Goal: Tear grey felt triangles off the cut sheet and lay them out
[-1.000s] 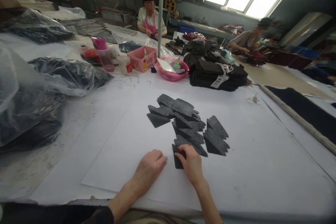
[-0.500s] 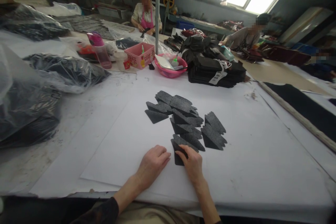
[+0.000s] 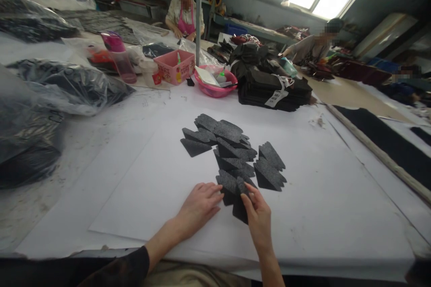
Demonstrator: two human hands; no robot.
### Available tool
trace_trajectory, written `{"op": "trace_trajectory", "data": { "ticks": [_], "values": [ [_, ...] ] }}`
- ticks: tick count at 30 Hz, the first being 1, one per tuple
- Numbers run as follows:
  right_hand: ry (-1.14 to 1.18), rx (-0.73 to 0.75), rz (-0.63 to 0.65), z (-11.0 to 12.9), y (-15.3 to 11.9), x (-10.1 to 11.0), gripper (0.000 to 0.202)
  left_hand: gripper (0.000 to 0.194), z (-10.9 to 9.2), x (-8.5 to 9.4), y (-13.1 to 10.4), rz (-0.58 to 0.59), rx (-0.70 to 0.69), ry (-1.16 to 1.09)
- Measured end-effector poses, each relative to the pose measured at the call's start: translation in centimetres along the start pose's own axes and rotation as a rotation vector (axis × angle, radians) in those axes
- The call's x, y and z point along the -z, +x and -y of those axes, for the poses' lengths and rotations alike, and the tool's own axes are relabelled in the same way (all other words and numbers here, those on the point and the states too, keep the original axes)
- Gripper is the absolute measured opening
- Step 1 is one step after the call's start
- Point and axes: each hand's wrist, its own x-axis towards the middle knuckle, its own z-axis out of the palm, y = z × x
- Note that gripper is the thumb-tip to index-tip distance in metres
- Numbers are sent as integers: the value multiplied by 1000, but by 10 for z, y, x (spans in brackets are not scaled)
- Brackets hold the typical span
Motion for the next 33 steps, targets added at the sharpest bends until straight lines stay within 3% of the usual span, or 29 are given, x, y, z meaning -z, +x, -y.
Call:
{"op": "trace_trajectory", "data": {
  "ticks": [4,7,11,17,24,29,33],
  "values": [
    [-288,81,278,1,-33,-20,29,18,11,19,-10,-164,178,-392],
    [-447,222,364,-5,-52,-41,26,16,18,35,-27,-156,198,-337],
    [-709,406,265,-10,-62,-59,26,16,16,43,-50,-138,136,-144],
    [-903,576,177,-9,-62,-63,31,17,9,32,-61,-129,50,78],
    [-871,560,231,-10,-62,-60,30,16,11,29,-59,-140,43,141],
    [-900,594,155,-14,-69,-64,33,18,11,28,-59,-135,70,120],
    [-943,618,126,-17,-73,-67,39,10,10,30,-63,-129,50,148]
  ]
}}
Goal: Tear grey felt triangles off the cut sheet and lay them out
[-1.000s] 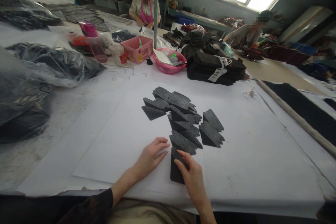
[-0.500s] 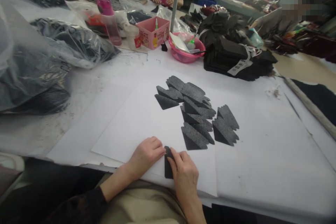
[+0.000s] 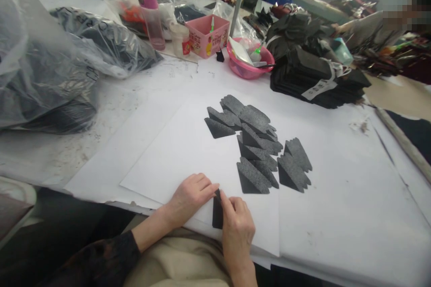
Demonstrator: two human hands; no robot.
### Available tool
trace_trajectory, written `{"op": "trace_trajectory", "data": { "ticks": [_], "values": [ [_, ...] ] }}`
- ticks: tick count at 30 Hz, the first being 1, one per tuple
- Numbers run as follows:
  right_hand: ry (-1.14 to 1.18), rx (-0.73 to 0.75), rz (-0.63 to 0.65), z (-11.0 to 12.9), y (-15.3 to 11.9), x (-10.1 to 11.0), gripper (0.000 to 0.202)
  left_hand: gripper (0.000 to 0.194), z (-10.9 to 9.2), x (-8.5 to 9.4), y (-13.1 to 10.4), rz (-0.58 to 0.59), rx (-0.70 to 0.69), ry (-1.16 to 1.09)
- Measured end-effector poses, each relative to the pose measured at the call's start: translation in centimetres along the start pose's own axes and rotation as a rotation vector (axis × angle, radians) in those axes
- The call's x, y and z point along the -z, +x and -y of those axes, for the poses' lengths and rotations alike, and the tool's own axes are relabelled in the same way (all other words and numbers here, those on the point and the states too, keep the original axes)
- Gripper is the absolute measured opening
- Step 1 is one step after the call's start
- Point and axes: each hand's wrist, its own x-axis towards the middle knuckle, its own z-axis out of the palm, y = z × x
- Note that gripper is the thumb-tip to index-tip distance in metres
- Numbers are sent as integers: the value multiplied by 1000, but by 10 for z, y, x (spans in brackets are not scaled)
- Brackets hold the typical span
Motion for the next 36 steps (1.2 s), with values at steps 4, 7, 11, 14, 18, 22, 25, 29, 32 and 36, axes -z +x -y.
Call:
{"op": "trace_trajectory", "data": {
  "ticks": [4,7,11,14,18,22,25,29,32,36],
  "values": [
    [-13,13,-22,1,-1,-1,42,17,-1,2,-3,2,-85,57],
    [-25,30,-47,3,-1,-1,42,17,-2,3,-4,-19,-114,82],
    [-45,26,-47,6,-1,0,40,13,-4,5,-5,-26,-119,93],
    [-56,27,-34,8,-1,2,41,14,-5,6,-5,-49,-131,96],
    [-60,35,-32,8,-1,2,41,18,-5,6,-5,-50,-138,115],
    [-57,39,-30,7,-1,2,41,15,-6,5,-5,-68,-140,121],
    [-56,55,-41,7,0,3,42,14,-6,5,-5,-65,-139,117],
    [-58,60,-43,6,-1,1,41,12,-7,6,-4,-61,-132,118],
    [-59,68,-42,4,-2,-2,41,13,-8,6,-3,-61,-134,125],
    [-56,80,-45,4,-2,-2,42,18,-8,6,-4,-51,-144,158]
  ]
}}
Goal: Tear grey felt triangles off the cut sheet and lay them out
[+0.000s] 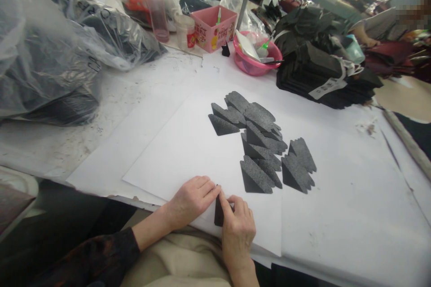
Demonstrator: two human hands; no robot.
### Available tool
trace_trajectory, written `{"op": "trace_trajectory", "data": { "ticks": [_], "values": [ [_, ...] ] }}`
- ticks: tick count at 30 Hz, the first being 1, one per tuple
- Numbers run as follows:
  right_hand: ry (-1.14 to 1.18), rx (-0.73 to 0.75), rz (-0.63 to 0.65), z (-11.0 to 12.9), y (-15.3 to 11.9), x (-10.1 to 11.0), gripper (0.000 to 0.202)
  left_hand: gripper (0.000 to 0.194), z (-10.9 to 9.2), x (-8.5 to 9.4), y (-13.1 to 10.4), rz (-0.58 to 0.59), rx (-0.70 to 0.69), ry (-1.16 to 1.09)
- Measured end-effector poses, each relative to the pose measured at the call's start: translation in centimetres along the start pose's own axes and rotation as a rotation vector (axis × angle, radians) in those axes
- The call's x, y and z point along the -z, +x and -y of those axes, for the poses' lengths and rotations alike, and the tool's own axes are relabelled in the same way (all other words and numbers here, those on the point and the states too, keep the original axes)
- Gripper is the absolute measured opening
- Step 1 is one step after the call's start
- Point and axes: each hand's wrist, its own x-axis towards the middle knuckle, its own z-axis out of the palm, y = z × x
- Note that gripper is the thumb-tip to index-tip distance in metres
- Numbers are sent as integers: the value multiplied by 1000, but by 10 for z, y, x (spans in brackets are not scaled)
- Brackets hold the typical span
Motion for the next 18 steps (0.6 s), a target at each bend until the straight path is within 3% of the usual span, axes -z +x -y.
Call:
{"op": "trace_trajectory", "data": {
  "ticks": [18],
  "values": [
    [-27,33,-9,-1,0,-2,39,13,-1,-4,-1,-1,-2,35]
  ]
}}
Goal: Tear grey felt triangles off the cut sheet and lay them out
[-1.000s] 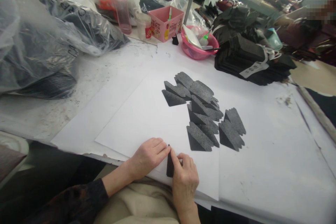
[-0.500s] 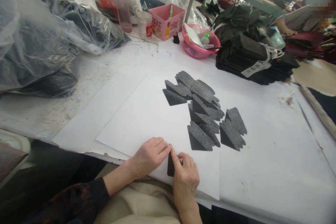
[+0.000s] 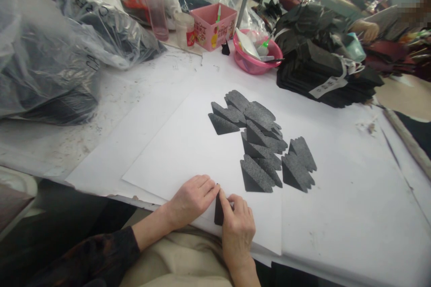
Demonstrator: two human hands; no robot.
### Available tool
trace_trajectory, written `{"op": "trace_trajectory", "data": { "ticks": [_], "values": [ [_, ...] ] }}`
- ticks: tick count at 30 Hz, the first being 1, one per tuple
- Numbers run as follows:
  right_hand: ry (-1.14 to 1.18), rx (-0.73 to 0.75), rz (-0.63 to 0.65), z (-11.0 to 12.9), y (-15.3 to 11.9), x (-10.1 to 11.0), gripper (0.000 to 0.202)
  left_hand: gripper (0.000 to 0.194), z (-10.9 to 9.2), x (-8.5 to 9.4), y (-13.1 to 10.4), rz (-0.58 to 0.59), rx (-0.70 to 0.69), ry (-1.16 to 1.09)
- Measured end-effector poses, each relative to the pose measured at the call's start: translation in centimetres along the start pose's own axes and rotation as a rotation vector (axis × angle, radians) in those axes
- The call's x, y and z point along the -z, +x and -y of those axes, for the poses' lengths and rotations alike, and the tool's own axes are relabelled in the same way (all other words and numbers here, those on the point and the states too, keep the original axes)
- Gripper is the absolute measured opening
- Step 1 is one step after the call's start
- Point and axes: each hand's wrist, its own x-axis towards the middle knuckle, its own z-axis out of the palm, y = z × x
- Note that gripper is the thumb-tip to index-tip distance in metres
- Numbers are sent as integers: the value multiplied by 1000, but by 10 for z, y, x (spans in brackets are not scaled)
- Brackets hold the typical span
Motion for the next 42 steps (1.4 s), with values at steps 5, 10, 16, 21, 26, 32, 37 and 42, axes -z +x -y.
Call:
{"op": "trace_trajectory", "data": {
  "ticks": [5,10,16,21,26,32,37,42],
  "values": [
    [6,14,-15,0,3,2,40,13,0,-1,0,7,-1,2],
    [-2,34,-20,0,5,5,39,13,-1,-1,1,11,5,12],
    [2,16,-18,6,16,-5,37,14,10,6,4,52,-1,71],
    [66,15,-50,9,28,-11,32,15,24,11,3,83,-11,112],
    [190,35,-81,3,20,-4,28,18,23,9,1,99,-14,132],
    [201,11,-83,4,12,-6,30,20,20,10,0,99,-15,145],
    [201,-13,-78,6,11,-11,31,23,19,9,0,107,-56,171],
    [185,0,-82,5,11,-9,29,24,20,5,-3,109,-104,171]
  ]
}}
